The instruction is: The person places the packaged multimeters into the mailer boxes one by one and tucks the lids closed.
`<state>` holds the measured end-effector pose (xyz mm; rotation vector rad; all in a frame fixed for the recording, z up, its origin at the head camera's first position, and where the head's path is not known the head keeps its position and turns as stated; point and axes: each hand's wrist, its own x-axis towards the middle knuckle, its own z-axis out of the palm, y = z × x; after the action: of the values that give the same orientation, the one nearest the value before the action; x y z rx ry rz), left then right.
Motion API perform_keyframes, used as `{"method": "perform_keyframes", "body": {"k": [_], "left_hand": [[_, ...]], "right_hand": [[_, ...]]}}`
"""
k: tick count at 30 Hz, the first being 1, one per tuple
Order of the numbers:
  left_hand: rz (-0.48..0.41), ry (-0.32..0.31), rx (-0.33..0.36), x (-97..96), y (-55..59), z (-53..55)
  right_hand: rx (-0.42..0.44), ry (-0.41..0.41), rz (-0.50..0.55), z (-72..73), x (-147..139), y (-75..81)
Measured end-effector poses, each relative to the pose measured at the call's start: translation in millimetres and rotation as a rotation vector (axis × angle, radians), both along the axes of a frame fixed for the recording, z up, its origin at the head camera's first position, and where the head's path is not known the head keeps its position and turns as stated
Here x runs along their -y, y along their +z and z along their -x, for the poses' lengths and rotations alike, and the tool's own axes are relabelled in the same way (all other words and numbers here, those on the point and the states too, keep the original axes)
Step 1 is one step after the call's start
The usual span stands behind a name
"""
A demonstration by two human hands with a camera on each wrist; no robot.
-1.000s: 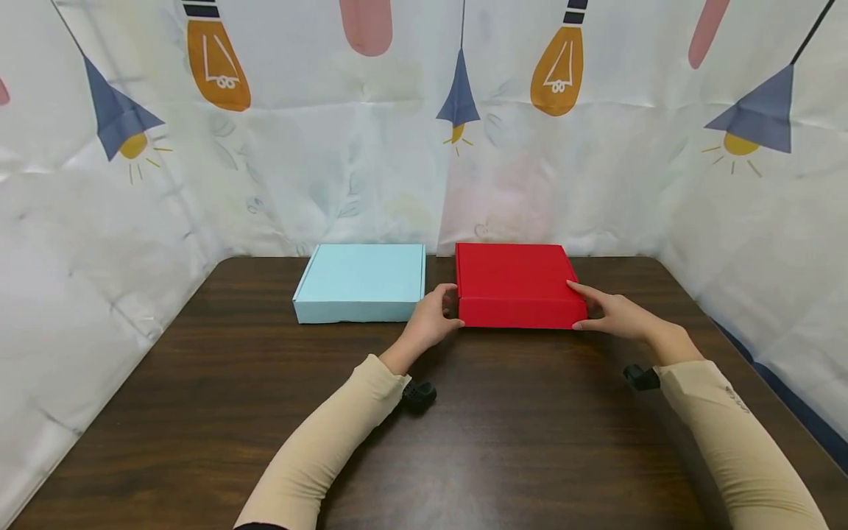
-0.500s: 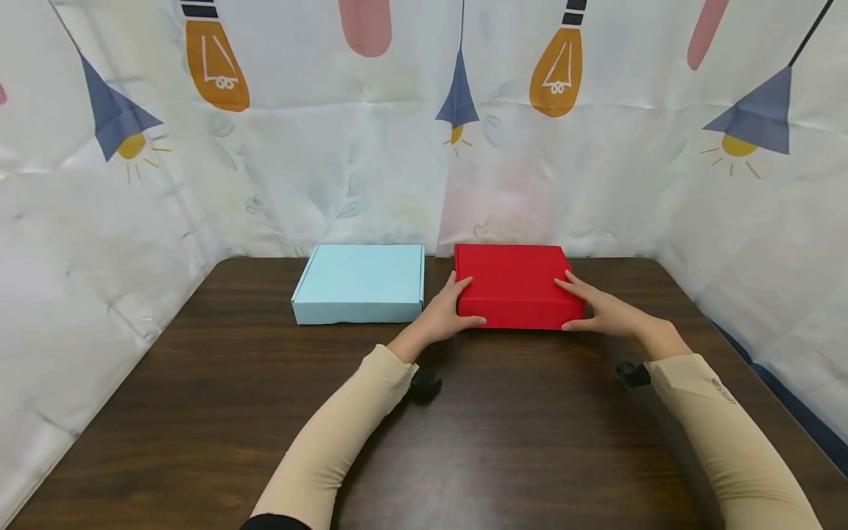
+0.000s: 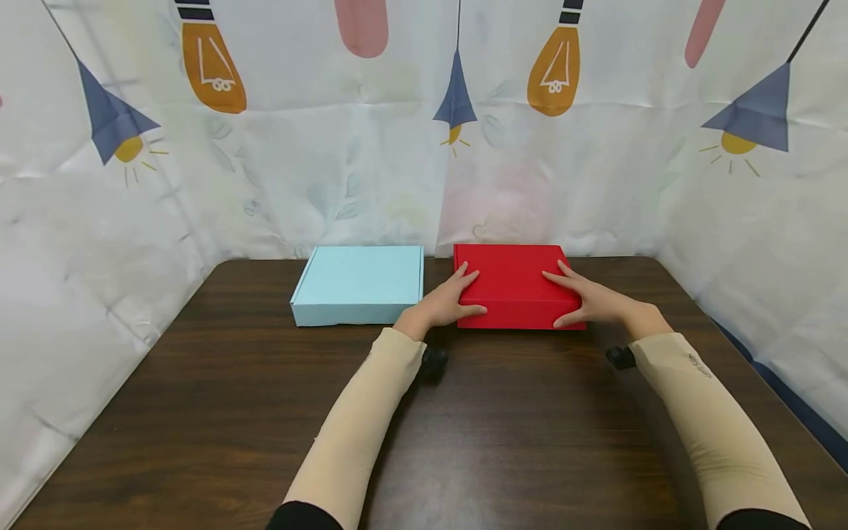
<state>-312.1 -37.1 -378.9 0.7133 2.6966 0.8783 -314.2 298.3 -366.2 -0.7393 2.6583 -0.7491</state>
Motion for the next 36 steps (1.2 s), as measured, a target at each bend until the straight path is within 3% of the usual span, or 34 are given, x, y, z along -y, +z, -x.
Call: {"method": "perform_keyframes", "body": {"k": [9,17,29,36], "left_hand": [[0.182,-0.036,-0.029,-3.6,2.8,2.1],[0.239,-0.029,-0.076,-7.5,2.3,0.5],[0.157,-0.024,-0.044,-8.2,-2.8,0.5],[0.148,0.011,-0.053,-10.4,-5.2,-0.2]], "right_hand": [[0.029,0.007,-0.025,4.0,10.8,-1.3],[0.018,-0.038,-0.083,0.9,14.8,-0.9],[0.003,-0.049,-0.110,1.7,17.0,-3.0],[-0.063,-0.061,-0.115,0.5,17.2,-5.5]]}}
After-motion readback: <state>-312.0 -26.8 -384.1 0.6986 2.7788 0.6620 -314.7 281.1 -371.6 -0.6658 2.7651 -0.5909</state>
